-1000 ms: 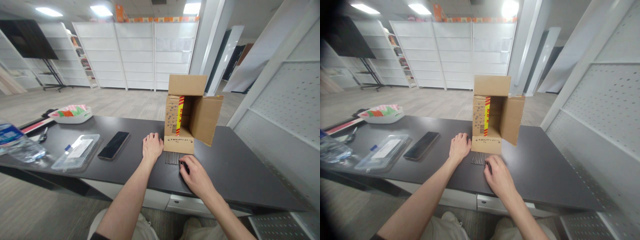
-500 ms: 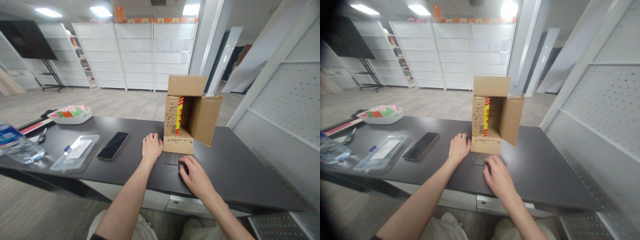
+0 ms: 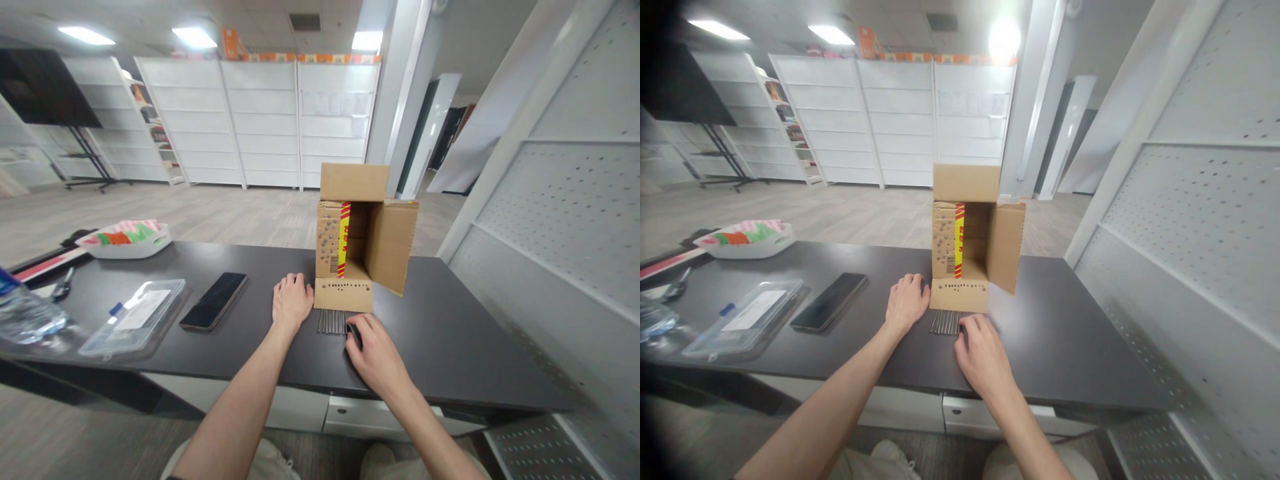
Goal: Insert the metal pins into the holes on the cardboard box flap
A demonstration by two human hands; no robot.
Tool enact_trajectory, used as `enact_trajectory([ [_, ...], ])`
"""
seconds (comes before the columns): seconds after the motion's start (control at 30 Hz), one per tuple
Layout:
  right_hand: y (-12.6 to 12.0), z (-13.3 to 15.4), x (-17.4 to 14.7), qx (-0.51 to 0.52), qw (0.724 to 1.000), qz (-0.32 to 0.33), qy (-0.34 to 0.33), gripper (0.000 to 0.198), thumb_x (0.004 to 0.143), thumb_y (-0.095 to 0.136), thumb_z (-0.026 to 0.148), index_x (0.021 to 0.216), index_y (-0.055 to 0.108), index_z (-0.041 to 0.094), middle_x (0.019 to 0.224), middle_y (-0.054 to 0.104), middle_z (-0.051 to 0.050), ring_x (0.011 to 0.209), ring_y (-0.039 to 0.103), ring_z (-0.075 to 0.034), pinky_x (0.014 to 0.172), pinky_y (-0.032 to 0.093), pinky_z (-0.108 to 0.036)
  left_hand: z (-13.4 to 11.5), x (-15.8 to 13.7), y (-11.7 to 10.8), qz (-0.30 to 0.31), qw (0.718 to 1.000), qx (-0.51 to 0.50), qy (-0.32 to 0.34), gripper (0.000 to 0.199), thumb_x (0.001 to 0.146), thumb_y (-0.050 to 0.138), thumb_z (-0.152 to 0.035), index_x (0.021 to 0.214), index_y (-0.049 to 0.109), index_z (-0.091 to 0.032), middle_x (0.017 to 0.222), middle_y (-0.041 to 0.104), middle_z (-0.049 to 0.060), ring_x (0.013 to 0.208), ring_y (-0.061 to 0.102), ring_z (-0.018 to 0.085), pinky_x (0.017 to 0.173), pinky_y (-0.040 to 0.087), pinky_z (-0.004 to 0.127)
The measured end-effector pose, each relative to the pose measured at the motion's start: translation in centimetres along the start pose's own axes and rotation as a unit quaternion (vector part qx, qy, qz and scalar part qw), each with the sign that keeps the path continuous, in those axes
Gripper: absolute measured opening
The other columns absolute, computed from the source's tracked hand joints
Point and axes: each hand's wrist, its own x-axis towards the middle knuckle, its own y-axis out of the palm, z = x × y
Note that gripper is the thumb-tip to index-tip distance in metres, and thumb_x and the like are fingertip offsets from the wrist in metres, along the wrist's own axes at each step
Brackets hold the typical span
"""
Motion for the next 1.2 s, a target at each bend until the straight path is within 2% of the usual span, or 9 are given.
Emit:
enact_trajectory([
  [0.27, 0.1, -0.1, 0.2, -0.062, 0.997, -0.022, 0.029, 0.023, 0.084, 0.048, 0.009, 0.101, 0.06, 0.018, 0.1, 0.063, -0.01, 0.096, 0.056, -0.026, 0.087, 0.044, -0.038, -0.1, -0.4, -0.4, -0.023, 1.0, 0.002, 0.011, 0.026, 0.096, 0.041, -0.028, 0.113, 0.059, -0.019, 0.114, 0.065, 0.01, 0.111, 0.059, 0.025, 0.095, 0.042, 0.037],
  [0.4, 0.3, -0.2, 0.2, -0.067, 0.997, -0.025, 0.038, 0.021, 0.085, 0.048, 0.01, 0.101, 0.061, 0.017, 0.101, 0.062, -0.011, 0.099, 0.055, -0.026, 0.088, 0.044, -0.038, -0.2, -1.0, -0.9, -0.039, 0.999, 0.007, 0.01, 0.024, 0.097, 0.037, -0.026, 0.102, 0.059, -0.019, 0.106, 0.067, 0.011, 0.106, 0.062, 0.025, 0.09, 0.045, 0.036],
  [0.47, 0.3, -0.3, 0.3, -0.066, 0.996, -0.027, 0.046, 0.021, 0.084, 0.048, 0.01, 0.099, 0.061, 0.017, 0.1, 0.062, -0.01, 0.099, 0.056, -0.026, 0.089, 0.044, -0.037, -0.2, -1.3, -1.2, -0.032, 0.999, 0.006, 0.004, 0.024, 0.098, 0.035, -0.026, 0.098, 0.058, -0.019, 0.101, 0.069, 0.011, 0.1, 0.065, 0.024, 0.086, 0.046, 0.035],
  [0.6, 0.3, -0.5, 0.5, -0.057, 0.996, -0.033, 0.066, 0.021, 0.083, 0.047, 0.01, 0.097, 0.062, 0.017, 0.1, 0.062, -0.01, 0.099, 0.056, -0.025, 0.09, 0.043, -0.036, -0.3, -1.7, -1.6, 0.017, 1.0, -0.002, -0.023, 0.028, 0.1, 0.031, -0.032, 0.104, 0.057, -0.021, 0.091, 0.073, 0.01, 0.085, 0.071, 0.025, 0.073, 0.046, 0.033],
  [0.7, 0.3, -0.7, 0.6, -0.048, 0.995, -0.031, 0.08, 0.022, 0.082, 0.047, 0.01, 0.097, 0.063, 0.017, 0.1, 0.062, -0.01, 0.1, 0.056, -0.024, 0.091, 0.042, -0.034, -0.4, -2.0, -1.7, 0.049, 0.998, 0.015, -0.033, 0.033, 0.099, 0.031, -0.039, 0.102, 0.058, -0.021, 0.085, 0.073, 0.011, 0.083, 0.072, 0.028, 0.07, 0.046, 0.033],
  [1.07, -0.4, -1.5, 1.6, -0.013, 0.995, -0.006, 0.097, 0.021, 0.084, 0.047, 0.008, 0.094, 0.063, 0.017, 0.1, 0.063, -0.008, 0.094, 0.06, -0.019, 0.088, 0.041, -0.027, -0.2, -3.8, -2.3, 0.067, 0.997, 0.028, 0.039, 0.032, 0.099, 0.032, -0.038, 0.096, 0.06, -0.022, 0.082, 0.073, 0.009, 0.08, 0.072, 0.027, 0.069, 0.045, 0.032],
  [1.2, -0.8, -2.5, 2.0, -0.03, 0.994, 0.009, 0.101, 0.018, 0.087, 0.047, 0.01, 0.091, 0.063, 0.017, 0.096, 0.064, -0.007, 0.093, 0.06, -0.018, 0.084, 0.04, -0.025, -0.2, -4.3, -2.6, 0.071, 0.996, 0.022, 0.053, 0.03, 0.099, 0.034, -0.037, 0.095, 0.06, -0.023, 0.081, 0.073, 0.008, 0.078, 0.072, 0.027, 0.067, 0.043, 0.031],
])
